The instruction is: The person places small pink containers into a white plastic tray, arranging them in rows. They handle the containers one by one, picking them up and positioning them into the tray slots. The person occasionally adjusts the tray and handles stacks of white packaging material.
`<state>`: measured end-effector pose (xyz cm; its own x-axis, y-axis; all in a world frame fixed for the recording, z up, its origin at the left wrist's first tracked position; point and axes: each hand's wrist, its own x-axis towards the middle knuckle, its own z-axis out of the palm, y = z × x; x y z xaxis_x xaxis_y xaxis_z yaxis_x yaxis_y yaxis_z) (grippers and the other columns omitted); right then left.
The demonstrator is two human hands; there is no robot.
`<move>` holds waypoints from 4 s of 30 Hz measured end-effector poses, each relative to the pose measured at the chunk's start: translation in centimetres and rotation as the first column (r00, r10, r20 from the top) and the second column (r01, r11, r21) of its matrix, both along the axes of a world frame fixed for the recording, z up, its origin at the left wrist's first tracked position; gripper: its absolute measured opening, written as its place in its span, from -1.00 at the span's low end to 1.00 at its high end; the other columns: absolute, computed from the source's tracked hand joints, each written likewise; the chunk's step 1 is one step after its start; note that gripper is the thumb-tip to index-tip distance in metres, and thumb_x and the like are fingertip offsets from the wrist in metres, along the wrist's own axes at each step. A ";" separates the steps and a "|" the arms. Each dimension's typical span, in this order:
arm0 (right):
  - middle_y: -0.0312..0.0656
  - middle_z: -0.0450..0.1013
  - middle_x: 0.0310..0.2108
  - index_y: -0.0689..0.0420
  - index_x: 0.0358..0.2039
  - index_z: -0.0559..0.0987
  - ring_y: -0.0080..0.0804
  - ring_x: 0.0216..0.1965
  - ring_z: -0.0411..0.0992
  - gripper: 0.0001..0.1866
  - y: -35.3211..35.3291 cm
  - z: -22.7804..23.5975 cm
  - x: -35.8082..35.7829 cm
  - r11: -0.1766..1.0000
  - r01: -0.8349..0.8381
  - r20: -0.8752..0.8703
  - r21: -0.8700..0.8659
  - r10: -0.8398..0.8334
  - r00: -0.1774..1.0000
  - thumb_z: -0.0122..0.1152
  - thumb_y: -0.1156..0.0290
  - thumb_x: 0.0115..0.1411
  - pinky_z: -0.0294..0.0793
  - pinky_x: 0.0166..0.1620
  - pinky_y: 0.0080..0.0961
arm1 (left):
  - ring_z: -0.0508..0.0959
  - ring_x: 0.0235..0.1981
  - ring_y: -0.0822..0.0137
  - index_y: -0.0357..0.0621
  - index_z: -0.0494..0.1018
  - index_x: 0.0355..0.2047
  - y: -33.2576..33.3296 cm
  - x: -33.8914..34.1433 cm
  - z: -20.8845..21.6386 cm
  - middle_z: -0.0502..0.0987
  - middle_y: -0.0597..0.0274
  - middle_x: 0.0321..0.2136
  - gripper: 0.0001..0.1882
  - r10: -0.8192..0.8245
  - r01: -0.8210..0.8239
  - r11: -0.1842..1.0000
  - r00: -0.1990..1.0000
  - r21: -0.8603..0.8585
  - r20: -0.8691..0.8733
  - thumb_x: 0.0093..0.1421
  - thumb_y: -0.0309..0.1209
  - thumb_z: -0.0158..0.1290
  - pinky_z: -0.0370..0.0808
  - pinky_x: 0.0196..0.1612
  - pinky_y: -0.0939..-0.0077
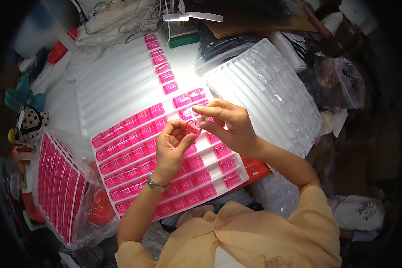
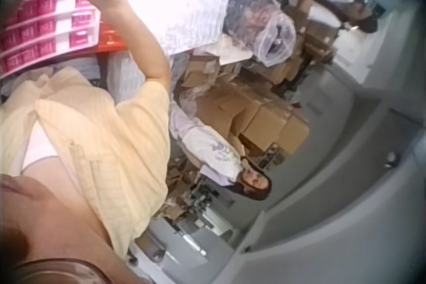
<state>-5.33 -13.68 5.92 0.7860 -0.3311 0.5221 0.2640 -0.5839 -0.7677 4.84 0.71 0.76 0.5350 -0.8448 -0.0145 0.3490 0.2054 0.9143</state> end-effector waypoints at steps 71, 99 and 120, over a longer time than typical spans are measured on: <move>-0.20 0.38 -0.35 0.18 -0.38 0.54 -0.29 -0.28 0.37 -0.71 2.3 -4.5 -2.5 0.818 -0.103 -0.337 -0.566 -0.116 0.934 0.37 0.34 -0.10 0.41 -0.24 -0.37 | 0.46 -0.26 0.22 -0.20 0.50 -0.27 2.7 0.0 -0.6 0.47 0.17 -0.33 -0.69 -0.052 -0.351 0.923 0.288 0.156 0.956 -0.06 -0.45 0.26 0.41 -0.17 0.34; -0.28 0.39 -0.64 0.22 -0.20 0.42 -0.47 -0.66 0.35 -0.78 3.9 -3.2 -6.3 0.952 0.120 -0.412 0.282 0.007 0.911 0.01 0.31 0.30 0.26 -0.56 -0.56 | 0.47 -0.28 0.23 -0.23 0.47 -0.24 4.9 -4.5 -0.9 0.45 0.13 -0.31 -0.66 0.002 -0.278 0.948 0.490 0.154 0.872 -0.07 -0.49 0.26 0.42 -0.23 0.38; -0.11 0.54 -0.35 0.15 -0.34 0.57 -0.17 -0.22 0.49 -0.84 -14.3 -3.8 -1.6 0.521 0.371 -0.197 -0.769 -0.745 0.638 0.16 0.33 0.16 0.40 -0.11 -0.23 | 0.42 -0.23 0.24 -0.18 0.54 -0.20 6.5 -1.6 -0.7 0.46 0.23 -0.28 -0.62 -0.182 -0.477 0.844 0.172 0.244 0.968 -0.05 -0.33 0.27 0.31 -0.11 0.32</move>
